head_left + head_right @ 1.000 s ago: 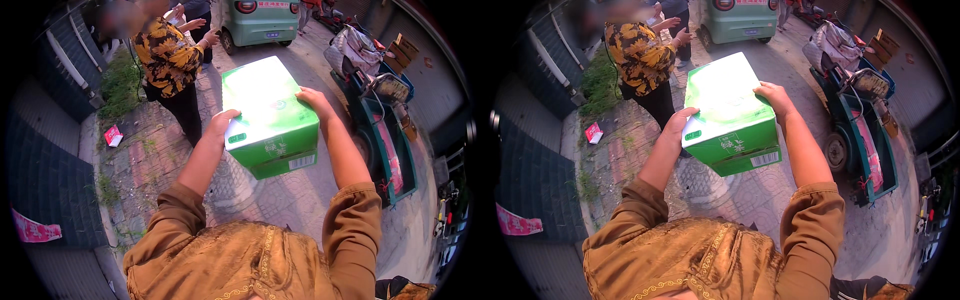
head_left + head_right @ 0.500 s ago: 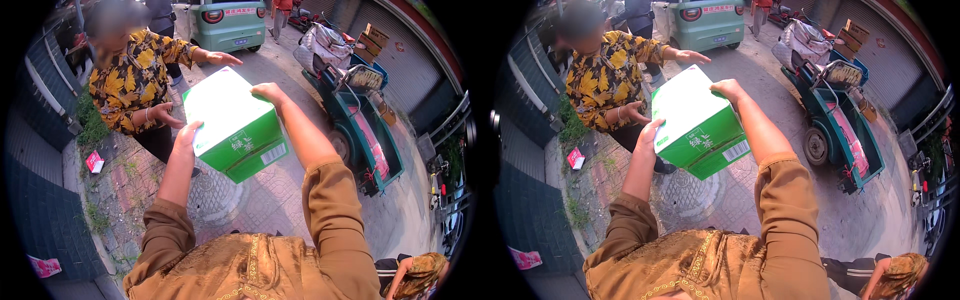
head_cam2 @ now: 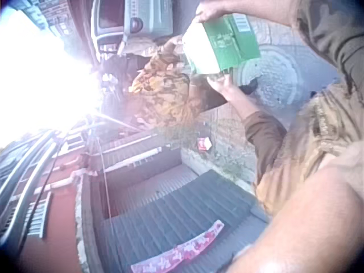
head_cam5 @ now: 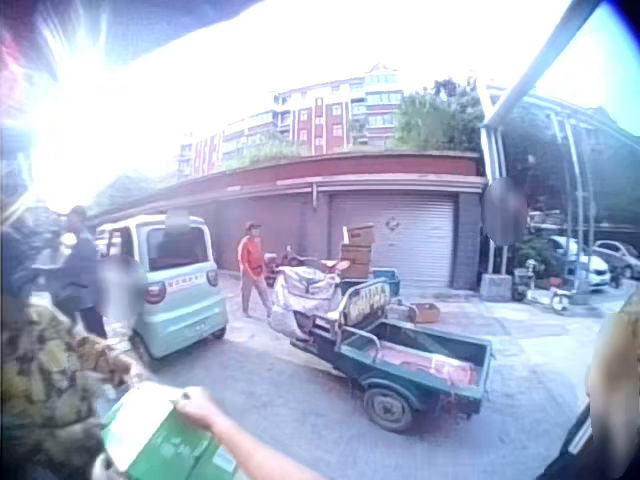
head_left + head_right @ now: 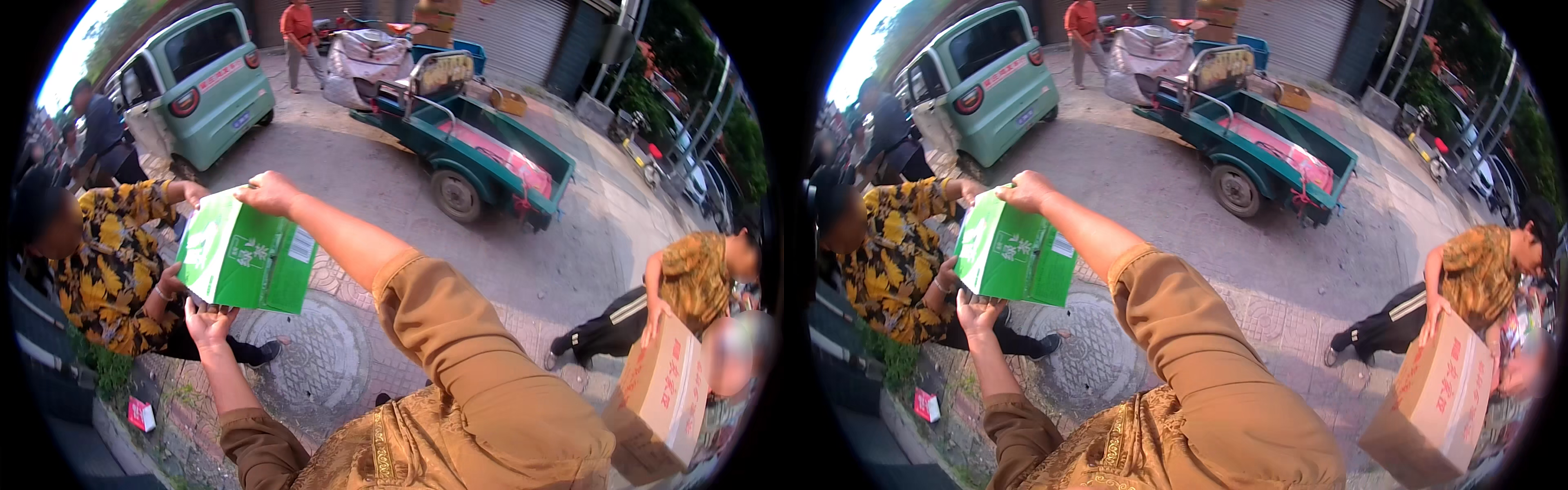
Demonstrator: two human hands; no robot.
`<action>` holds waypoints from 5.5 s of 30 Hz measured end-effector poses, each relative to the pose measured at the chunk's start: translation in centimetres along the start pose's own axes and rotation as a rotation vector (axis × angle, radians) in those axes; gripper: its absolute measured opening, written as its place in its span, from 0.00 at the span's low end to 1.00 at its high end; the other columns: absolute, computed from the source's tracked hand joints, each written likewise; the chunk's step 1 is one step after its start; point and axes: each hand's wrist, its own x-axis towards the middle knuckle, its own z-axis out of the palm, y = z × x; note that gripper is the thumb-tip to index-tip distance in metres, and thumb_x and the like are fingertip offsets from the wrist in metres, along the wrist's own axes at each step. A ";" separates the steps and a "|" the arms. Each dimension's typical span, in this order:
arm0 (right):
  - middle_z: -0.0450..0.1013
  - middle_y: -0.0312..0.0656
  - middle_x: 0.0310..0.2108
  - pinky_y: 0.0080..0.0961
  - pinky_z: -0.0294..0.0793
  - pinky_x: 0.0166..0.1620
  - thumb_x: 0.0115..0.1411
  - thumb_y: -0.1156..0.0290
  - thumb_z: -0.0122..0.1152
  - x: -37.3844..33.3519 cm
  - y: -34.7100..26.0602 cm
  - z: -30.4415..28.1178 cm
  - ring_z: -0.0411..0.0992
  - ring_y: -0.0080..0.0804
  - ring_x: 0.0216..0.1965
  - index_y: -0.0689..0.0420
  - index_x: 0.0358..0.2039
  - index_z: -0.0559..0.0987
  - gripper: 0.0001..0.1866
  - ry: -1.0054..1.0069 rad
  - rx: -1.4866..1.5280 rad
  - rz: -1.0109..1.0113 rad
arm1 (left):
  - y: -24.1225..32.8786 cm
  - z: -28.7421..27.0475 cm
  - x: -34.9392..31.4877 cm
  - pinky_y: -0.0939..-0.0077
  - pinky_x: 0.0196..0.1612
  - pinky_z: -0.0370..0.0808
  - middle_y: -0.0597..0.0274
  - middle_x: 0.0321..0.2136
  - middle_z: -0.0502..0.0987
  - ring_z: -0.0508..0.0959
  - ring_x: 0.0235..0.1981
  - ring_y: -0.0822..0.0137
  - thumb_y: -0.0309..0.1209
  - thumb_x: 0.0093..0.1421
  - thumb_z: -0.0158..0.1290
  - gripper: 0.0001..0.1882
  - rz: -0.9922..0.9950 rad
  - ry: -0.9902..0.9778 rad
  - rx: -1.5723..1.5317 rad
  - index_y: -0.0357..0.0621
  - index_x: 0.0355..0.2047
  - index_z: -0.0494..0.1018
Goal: The person unloads various cardboard boxes and packaged goods from one person and hands them to another in an outdoor residential area.
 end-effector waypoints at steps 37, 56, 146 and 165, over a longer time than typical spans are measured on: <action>0.75 0.43 0.28 0.24 0.71 0.34 0.43 0.74 0.61 -89.3 -5.9 -21.8 0.72 0.26 0.28 0.68 0.32 0.76 0.15 1.374 -0.285 1.330 | -64.0 14.2 -40.2 0.69 0.46 0.71 0.55 0.41 0.74 0.74 0.42 0.63 0.26 0.42 0.64 0.37 -0.795 -1.245 1.233 0.41 0.54 0.61; 0.76 0.45 0.26 0.27 0.71 0.34 0.40 0.65 0.65 -46.8 -0.4 -23.0 0.75 0.33 0.28 0.61 0.33 0.76 0.19 0.624 -0.421 0.612 | -30.6 12.1 -11.2 0.68 0.37 0.78 0.54 0.34 0.75 0.78 0.34 0.64 0.20 0.48 0.57 0.21 -0.475 -0.579 0.784 0.38 0.43 0.65; 0.59 0.45 0.56 0.26 0.57 0.56 0.56 0.56 0.55 -87.8 -1.4 -35.9 0.60 0.32 0.55 0.61 0.59 0.56 0.36 1.687 0.200 0.600 | -65.4 25.4 -37.4 0.29 0.54 0.38 0.33 0.61 0.33 0.35 0.60 0.28 0.65 0.39 0.56 0.63 -1.147 -1.266 1.220 0.43 0.63 0.35; 0.62 0.45 0.50 0.30 0.60 0.54 0.44 0.76 0.52 -68.8 -2.3 -22.3 0.62 0.33 0.51 0.64 0.58 0.55 0.37 1.168 0.391 0.418 | -49.3 20.2 -29.0 0.67 0.47 0.73 0.48 0.49 0.67 0.73 0.46 0.60 0.23 0.50 0.54 0.39 -1.073 -1.216 0.851 0.40 0.60 0.47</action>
